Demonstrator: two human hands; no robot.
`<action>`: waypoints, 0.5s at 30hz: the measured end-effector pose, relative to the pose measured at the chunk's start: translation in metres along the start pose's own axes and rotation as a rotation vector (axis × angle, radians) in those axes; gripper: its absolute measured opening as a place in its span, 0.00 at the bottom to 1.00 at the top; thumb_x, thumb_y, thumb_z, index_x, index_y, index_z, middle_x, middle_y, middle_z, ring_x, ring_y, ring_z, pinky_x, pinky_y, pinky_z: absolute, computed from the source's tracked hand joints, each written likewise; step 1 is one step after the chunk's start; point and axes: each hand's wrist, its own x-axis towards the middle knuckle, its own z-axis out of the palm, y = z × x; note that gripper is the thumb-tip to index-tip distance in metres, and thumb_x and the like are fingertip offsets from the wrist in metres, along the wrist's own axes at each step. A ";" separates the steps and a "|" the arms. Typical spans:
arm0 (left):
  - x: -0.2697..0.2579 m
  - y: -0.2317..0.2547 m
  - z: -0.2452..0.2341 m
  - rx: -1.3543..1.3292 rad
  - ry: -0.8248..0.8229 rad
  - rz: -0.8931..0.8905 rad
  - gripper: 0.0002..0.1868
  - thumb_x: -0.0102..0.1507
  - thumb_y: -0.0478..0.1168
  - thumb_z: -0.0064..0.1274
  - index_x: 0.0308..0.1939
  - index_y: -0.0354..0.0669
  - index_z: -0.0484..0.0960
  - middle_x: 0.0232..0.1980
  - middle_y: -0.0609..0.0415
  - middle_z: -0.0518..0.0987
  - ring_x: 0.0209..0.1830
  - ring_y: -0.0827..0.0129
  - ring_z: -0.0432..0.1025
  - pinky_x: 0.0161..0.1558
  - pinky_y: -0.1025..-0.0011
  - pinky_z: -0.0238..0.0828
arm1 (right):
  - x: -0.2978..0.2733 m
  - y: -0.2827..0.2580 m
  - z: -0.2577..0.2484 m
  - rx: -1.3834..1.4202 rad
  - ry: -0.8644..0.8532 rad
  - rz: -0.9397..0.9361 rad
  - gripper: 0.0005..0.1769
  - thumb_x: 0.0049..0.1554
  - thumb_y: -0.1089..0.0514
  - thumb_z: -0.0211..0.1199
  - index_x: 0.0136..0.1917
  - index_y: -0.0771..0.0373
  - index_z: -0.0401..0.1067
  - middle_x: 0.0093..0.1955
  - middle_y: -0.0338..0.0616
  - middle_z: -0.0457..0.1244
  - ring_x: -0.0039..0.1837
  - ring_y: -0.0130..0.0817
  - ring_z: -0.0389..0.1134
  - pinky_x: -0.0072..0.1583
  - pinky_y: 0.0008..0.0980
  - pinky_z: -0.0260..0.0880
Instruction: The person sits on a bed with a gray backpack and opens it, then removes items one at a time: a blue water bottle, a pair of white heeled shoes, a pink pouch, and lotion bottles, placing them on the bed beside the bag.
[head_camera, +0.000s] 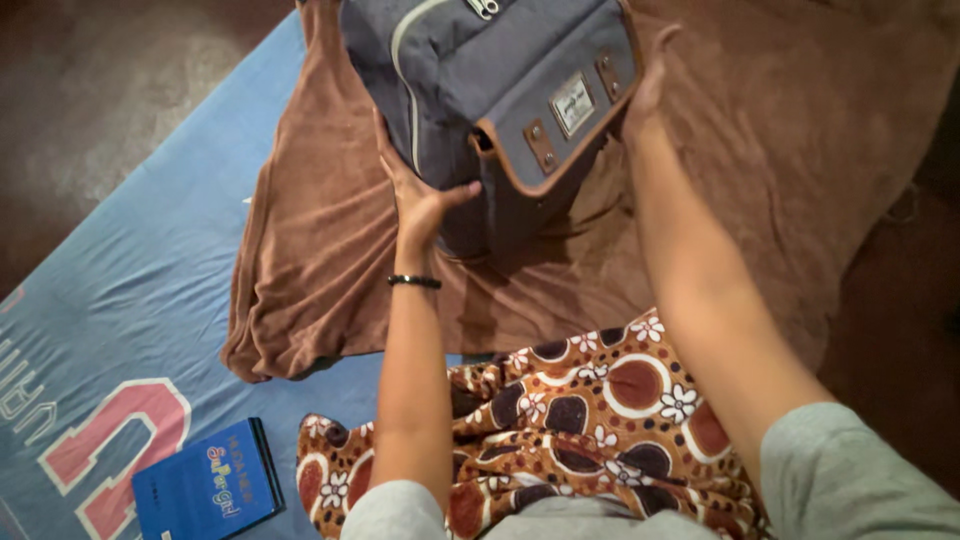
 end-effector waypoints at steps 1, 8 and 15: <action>-0.002 0.000 -0.001 -0.001 -0.004 -0.015 0.83 0.34 0.31 0.81 0.83 0.47 0.37 0.82 0.42 0.49 0.83 0.49 0.48 0.83 0.58 0.44 | 0.004 -0.002 0.000 0.050 -0.063 0.057 0.57 0.55 0.18 0.43 0.76 0.65 0.62 0.76 0.52 0.61 0.78 0.49 0.62 0.79 0.47 0.62; -0.005 -0.002 -0.003 0.045 -0.004 -0.085 0.81 0.36 0.33 0.79 0.83 0.48 0.37 0.80 0.40 0.52 0.82 0.47 0.51 0.82 0.58 0.48 | 0.058 0.009 -0.004 -0.015 -0.098 0.181 0.51 0.56 0.22 0.49 0.72 0.66 0.63 0.68 0.50 0.62 0.70 0.45 0.63 0.71 0.45 0.65; -0.008 -0.018 -0.007 0.041 0.008 -0.046 0.79 0.37 0.35 0.79 0.84 0.48 0.40 0.80 0.40 0.54 0.82 0.49 0.53 0.82 0.58 0.50 | 0.076 0.032 0.009 -0.092 -0.069 0.196 0.45 0.57 0.26 0.54 0.69 0.66 0.64 0.61 0.48 0.63 0.62 0.41 0.65 0.63 0.43 0.68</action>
